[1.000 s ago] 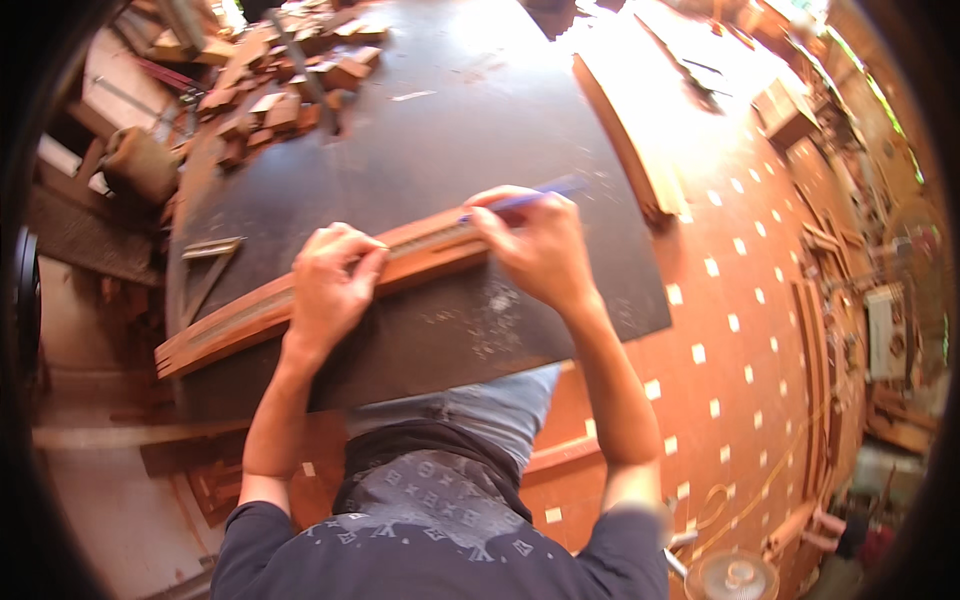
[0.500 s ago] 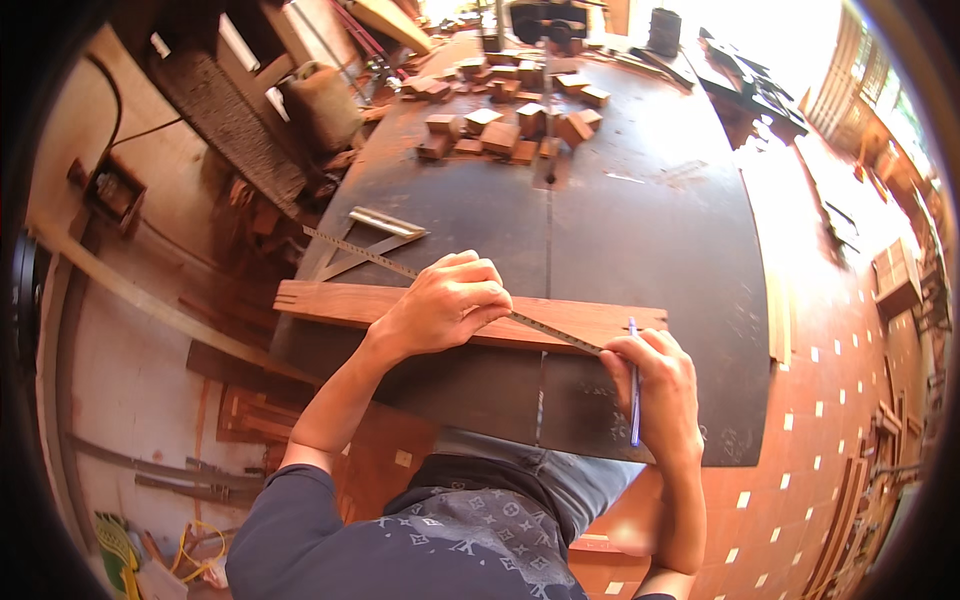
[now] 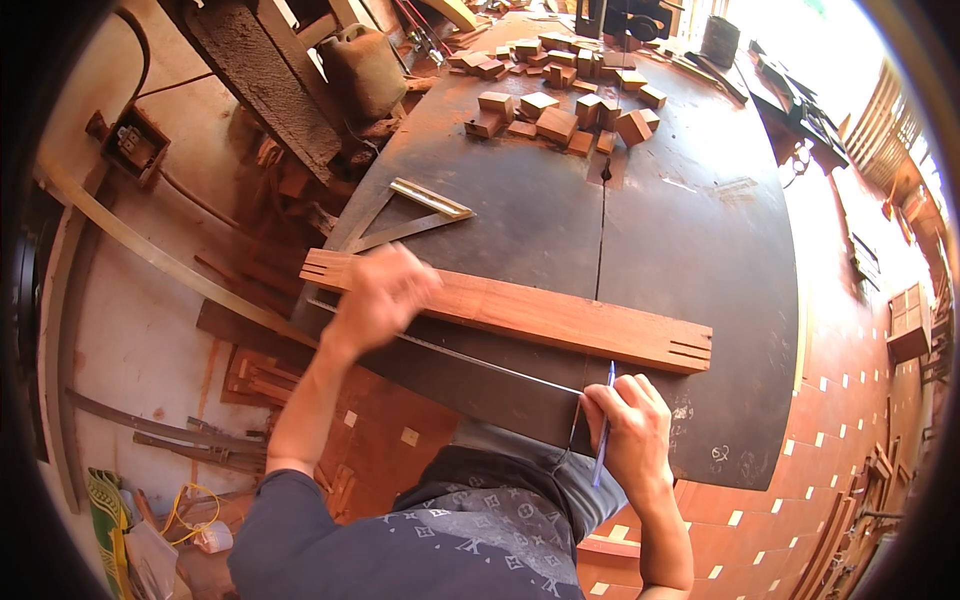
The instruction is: The person measures and marks a wooden plank using a ruler and set square, then cuts it with a band saw. The person repeats the process to cut multiple small pieces from the plank.
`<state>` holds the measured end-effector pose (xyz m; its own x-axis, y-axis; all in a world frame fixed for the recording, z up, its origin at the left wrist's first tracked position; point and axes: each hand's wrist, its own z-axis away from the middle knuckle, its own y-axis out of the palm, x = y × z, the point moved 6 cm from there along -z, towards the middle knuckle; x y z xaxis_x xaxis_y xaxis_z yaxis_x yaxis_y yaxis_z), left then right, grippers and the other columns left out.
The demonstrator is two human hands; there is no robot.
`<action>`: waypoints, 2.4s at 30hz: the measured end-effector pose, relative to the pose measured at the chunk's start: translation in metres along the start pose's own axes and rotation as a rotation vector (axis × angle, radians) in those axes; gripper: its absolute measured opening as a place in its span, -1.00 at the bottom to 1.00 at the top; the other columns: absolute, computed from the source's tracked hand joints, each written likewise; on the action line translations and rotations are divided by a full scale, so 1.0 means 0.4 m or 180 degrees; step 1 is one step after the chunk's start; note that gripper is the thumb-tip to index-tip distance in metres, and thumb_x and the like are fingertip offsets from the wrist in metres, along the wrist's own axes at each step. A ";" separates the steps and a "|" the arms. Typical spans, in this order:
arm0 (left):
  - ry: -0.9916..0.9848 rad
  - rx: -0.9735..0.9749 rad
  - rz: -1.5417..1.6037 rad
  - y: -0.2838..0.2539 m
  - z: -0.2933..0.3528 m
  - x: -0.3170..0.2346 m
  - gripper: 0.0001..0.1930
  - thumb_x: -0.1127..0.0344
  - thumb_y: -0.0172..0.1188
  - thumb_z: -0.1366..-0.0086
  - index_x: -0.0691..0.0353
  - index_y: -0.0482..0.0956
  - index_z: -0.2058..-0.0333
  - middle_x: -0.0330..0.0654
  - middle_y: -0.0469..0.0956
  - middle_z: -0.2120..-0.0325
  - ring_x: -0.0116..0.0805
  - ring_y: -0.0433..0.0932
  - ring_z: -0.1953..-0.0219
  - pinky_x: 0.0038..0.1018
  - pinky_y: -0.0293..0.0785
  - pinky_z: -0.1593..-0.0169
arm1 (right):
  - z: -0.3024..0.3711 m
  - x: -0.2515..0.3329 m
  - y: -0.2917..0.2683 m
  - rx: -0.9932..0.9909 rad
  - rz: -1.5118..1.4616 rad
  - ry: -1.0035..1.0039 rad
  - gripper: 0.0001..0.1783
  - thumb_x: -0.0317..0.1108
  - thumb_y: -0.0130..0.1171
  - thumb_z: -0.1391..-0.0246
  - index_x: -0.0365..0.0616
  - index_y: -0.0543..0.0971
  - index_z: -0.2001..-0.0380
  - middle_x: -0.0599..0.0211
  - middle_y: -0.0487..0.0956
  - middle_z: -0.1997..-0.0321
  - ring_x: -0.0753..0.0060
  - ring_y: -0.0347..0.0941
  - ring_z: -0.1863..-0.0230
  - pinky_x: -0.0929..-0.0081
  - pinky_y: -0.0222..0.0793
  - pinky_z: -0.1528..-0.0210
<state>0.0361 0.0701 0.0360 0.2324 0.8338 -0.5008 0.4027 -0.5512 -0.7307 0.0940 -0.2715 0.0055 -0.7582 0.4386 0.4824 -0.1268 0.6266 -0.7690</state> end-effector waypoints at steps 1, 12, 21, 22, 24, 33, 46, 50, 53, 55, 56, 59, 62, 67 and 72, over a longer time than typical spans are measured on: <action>-0.0188 -0.0230 -0.0220 -0.024 -0.029 0.066 -0.92 0.38 0.47 -0.33 0.19 0.79 0.23 -0.16 0.72 0.31 -0.12 0.68 0.26 -0.27 0.59 0.06 | 0.000 0.002 0.006 -0.0025 0.0130 -0.0005 -0.85 -0.43 0.52 -0.08 -0.08 0.71 0.30 0.27 0.48 0.43 0.11 0.47 0.36 0.17 0.45 0.29; 0.0472 0.1353 -0.1449 0.064 -0.228 0.408 -0.65 0.50 0.19 -0.43 0.12 0.68 -0.14 -0.07 0.67 -0.05 0.01 0.63 -0.16 -0.13 0.54 -0.27 | 0.053 -0.031 0.019 -0.0346 0.0119 0.0180 -0.76 -0.38 0.52 -0.08 -0.10 0.68 0.19 0.19 0.58 0.25 0.02 0.56 0.20 0.12 0.57 0.13; 0.1677 0.0432 -0.2205 -0.066 -0.239 0.225 -0.64 0.55 0.16 -0.35 0.27 0.61 -0.12 0.01 0.66 -0.04 0.06 0.67 -0.13 -0.08 0.61 -0.24 | 0.082 -0.045 -0.029 -0.0632 -0.0022 0.0243 -0.68 -0.50 0.43 -0.10 -0.10 0.71 0.04 0.20 0.66 0.14 0.06 0.63 0.14 0.16 0.63 0.06; 0.1767 0.0233 -0.2260 -0.102 -0.237 0.187 -0.61 0.57 0.21 -0.33 0.28 0.58 -0.13 0.05 0.66 -0.01 0.10 0.67 -0.11 -0.06 0.62 -0.23 | 0.077 -0.040 -0.034 -0.0707 -0.0076 0.0165 -0.54 -0.57 0.39 -0.07 -0.08 0.69 -0.08 0.21 0.66 0.18 0.08 0.64 0.14 0.17 0.62 0.05; 0.1785 -0.0118 -0.2190 -0.182 -0.210 0.135 -0.57 0.58 0.26 -0.35 0.27 0.54 -0.18 0.06 0.65 -0.03 0.12 0.67 -0.12 -0.05 0.62 -0.21 | 0.064 -0.028 -0.029 -0.0504 -0.0275 0.0241 -0.45 -0.58 0.39 -0.04 -0.08 0.67 -0.16 0.22 0.66 0.21 0.10 0.63 0.16 0.16 0.62 0.03; 0.3174 -0.1099 -0.0527 -0.182 -0.148 -0.298 -0.56 0.53 0.33 -0.45 0.26 0.35 -0.19 0.12 0.56 0.06 0.22 0.74 0.15 -0.04 0.84 0.13 | -0.044 0.074 -0.084 -0.1410 -0.0959 0.0134 -0.53 -0.27 0.37 -0.37 -0.26 0.60 -0.24 -0.06 0.71 -0.17 -0.11 0.67 -0.15 0.08 0.57 -0.26; 0.3138 -0.0799 0.0929 0.149 -0.145 -0.382 -0.45 0.52 0.64 -0.16 0.14 0.42 0.04 0.01 0.61 0.08 0.19 0.83 0.15 -0.22 0.90 0.15 | 0.131 -0.039 -0.097 -0.1973 -0.0777 0.1461 -0.60 -0.19 0.44 -0.34 -0.31 0.66 -0.02 0.05 0.72 0.25 0.15 0.65 0.26 0.20 0.58 0.08; 0.3132 -0.0215 0.1536 0.197 -0.201 -0.389 -0.50 0.55 0.60 -0.20 0.20 0.51 -0.02 0.14 0.70 0.08 0.22 0.82 0.09 -0.13 0.87 0.11 | 0.166 -0.114 -0.062 -0.1038 -0.2416 0.2127 -0.62 -0.10 0.38 -0.42 -0.28 0.71 0.24 0.20 0.65 0.49 0.53 0.52 0.45 0.36 0.49 0.31; 0.2308 0.0649 0.0595 0.228 -0.326 -0.294 -0.82 0.48 0.49 -0.35 0.28 0.71 0.12 0.02 0.77 0.08 -0.12 0.83 0.13 -0.30 0.78 0.07 | 0.185 -0.159 -0.047 -0.1034 -0.2478 0.2306 -0.61 -0.10 0.37 -0.44 -0.28 0.69 0.26 0.30 0.59 0.52 0.61 0.45 0.42 0.37 0.41 0.34; -0.0043 0.1514 0.1405 0.262 -0.387 -0.122 -0.86 0.39 0.37 -0.48 0.32 0.76 0.08 -0.11 0.79 0.07 -0.32 0.80 0.12 -0.43 0.69 0.00 | 0.172 -0.161 -0.047 -0.1113 -0.2181 0.2360 -0.65 -0.17 0.37 -0.43 -0.31 0.68 0.25 0.26 0.59 0.51 0.54 0.44 0.43 0.35 0.39 0.34; -0.0528 0.1899 0.1763 0.276 -0.411 -0.086 -0.73 0.29 0.25 -0.58 0.33 0.76 -0.07 -0.14 0.78 0.01 -0.39 0.76 0.07 -0.47 0.65 -0.06 | 0.167 -0.168 -0.040 -0.1188 -0.2065 0.2368 -0.66 -0.19 0.36 -0.44 -0.32 0.68 0.24 0.28 0.59 0.49 0.56 0.42 0.42 0.38 0.39 0.33; -0.0235 0.2212 0.1401 0.330 -0.410 -0.107 -0.67 0.27 0.22 -0.60 0.35 0.72 -0.16 -0.11 0.78 -0.01 -0.38 0.75 0.06 -0.43 0.66 -0.07 | 0.151 -0.177 -0.027 -0.1241 -0.2013 0.2501 -0.70 -0.25 0.32 -0.45 -0.36 0.67 0.18 0.21 0.58 0.46 0.48 0.44 0.39 0.34 0.42 0.28; -0.0211 0.2732 0.1177 0.424 -0.369 -0.184 -0.50 0.21 0.38 -0.48 0.33 0.63 -0.29 -0.14 0.79 0.11 -0.46 0.68 0.18 -0.38 0.64 0.01 | 0.138 -0.176 -0.016 -0.1340 -0.2040 0.2411 -0.69 -0.25 0.25 -0.49 -0.37 0.67 0.06 0.34 0.55 0.48 0.52 0.46 0.45 0.39 0.45 0.33; -0.0289 0.2612 0.1010 0.487 -0.349 -0.217 -0.48 0.15 0.48 -0.40 0.33 0.69 -0.21 -0.18 0.73 0.31 -0.50 0.57 0.28 -0.38 0.60 0.06 | 0.144 -0.180 -0.008 -0.1061 -0.2556 0.2527 -0.66 -0.25 0.20 -0.53 -0.38 0.64 -0.05 0.51 0.54 0.47 0.74 0.46 0.58 0.60 0.41 0.52; -0.0351 0.2679 0.0797 0.501 -0.355 -0.231 -0.53 0.15 0.47 -0.38 0.31 0.73 -0.15 -0.17 0.71 0.36 -0.49 0.56 0.29 -0.40 0.58 0.07 | 0.157 -0.158 -0.047 -0.0850 -0.2314 0.2453 -0.64 -0.26 0.22 -0.52 -0.40 0.66 -0.11 0.46 0.58 0.47 0.70 0.47 0.59 0.57 0.42 0.51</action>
<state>0.2209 -0.1130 0.0015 0.1221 0.7015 -0.7021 -0.4437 -0.5942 -0.6709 0.1042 -0.3515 -0.0370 0.0576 0.1343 0.9893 -0.1690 0.9779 -0.1229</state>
